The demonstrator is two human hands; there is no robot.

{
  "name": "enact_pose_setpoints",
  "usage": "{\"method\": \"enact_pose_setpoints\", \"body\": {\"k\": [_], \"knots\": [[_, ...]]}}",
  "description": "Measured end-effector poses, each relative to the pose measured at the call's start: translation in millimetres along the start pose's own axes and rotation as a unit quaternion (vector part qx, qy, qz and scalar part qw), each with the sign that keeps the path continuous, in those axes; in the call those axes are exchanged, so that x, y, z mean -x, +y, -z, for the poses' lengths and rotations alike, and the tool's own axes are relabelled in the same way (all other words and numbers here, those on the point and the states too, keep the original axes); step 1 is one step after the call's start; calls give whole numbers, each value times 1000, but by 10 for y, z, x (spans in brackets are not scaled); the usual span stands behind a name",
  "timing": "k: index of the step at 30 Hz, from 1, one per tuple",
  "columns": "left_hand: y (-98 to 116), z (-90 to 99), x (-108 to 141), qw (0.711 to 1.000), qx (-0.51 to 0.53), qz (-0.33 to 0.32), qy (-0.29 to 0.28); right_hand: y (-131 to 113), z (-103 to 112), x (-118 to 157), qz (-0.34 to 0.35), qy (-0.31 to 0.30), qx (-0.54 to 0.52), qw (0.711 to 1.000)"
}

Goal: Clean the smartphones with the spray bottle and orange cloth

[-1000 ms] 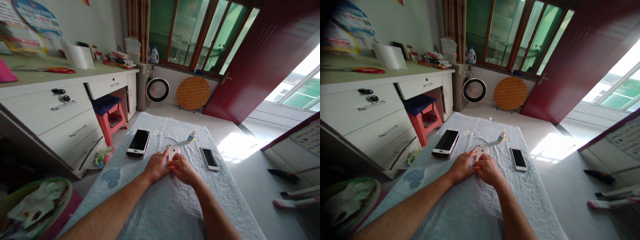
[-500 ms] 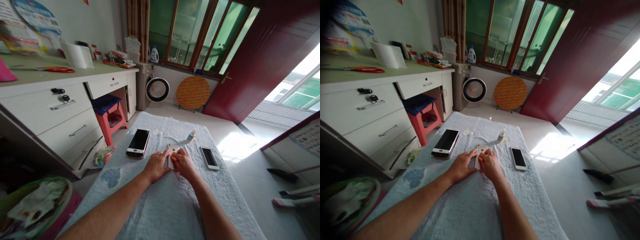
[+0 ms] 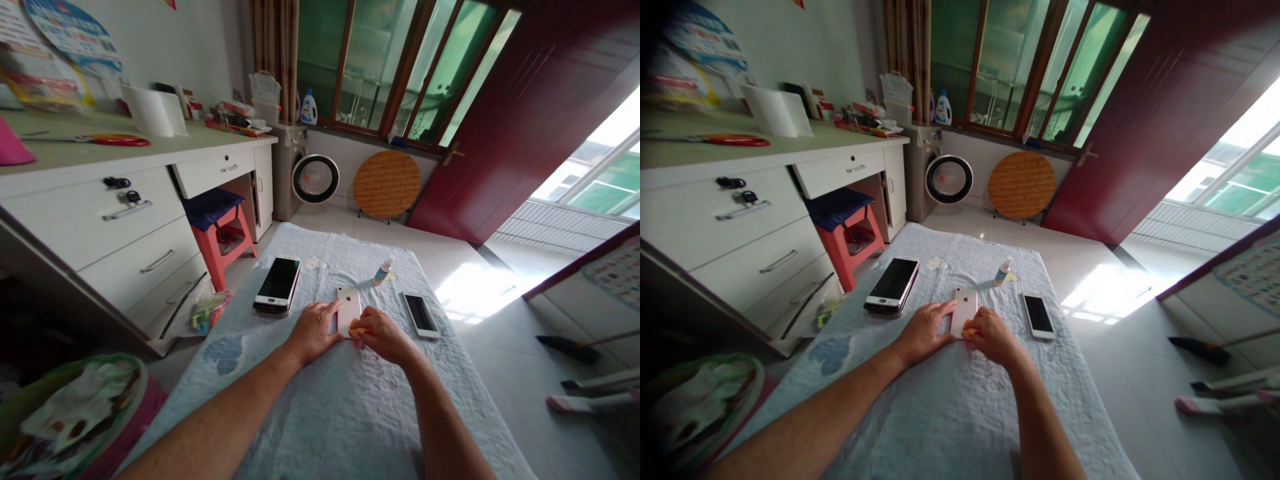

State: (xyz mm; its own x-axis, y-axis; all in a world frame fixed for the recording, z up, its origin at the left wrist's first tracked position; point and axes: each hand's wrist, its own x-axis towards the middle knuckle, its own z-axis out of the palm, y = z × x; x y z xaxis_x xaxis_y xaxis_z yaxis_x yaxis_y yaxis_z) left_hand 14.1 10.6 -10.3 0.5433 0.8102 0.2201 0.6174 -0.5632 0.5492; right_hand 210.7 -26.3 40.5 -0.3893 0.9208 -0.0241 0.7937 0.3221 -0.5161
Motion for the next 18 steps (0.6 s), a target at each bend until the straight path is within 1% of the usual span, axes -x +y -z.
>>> {"method": "enact_pose_setpoints", "body": {"k": [3,6,10,12,14,18], "knots": [[-6,1,3,1000,2,3,-2,128,-25,-24,-21,44,18,999],[-5,4,5,1000,-2,6,-3,242,-127,-100,-45,104,32,993],[7,18,3,1000,-4,0,-3,310,-247,-209,-96,167,58,980],[11,24,2,1000,-5,0,-4,304,-263,-235,-113,180,71,975],[13,27,2,1000,-7,2,-3,284,-252,-237,-127,180,85,972],[19,24,3,1000,-6,6,-2,242,-201,-201,-152,151,87,973]]}}
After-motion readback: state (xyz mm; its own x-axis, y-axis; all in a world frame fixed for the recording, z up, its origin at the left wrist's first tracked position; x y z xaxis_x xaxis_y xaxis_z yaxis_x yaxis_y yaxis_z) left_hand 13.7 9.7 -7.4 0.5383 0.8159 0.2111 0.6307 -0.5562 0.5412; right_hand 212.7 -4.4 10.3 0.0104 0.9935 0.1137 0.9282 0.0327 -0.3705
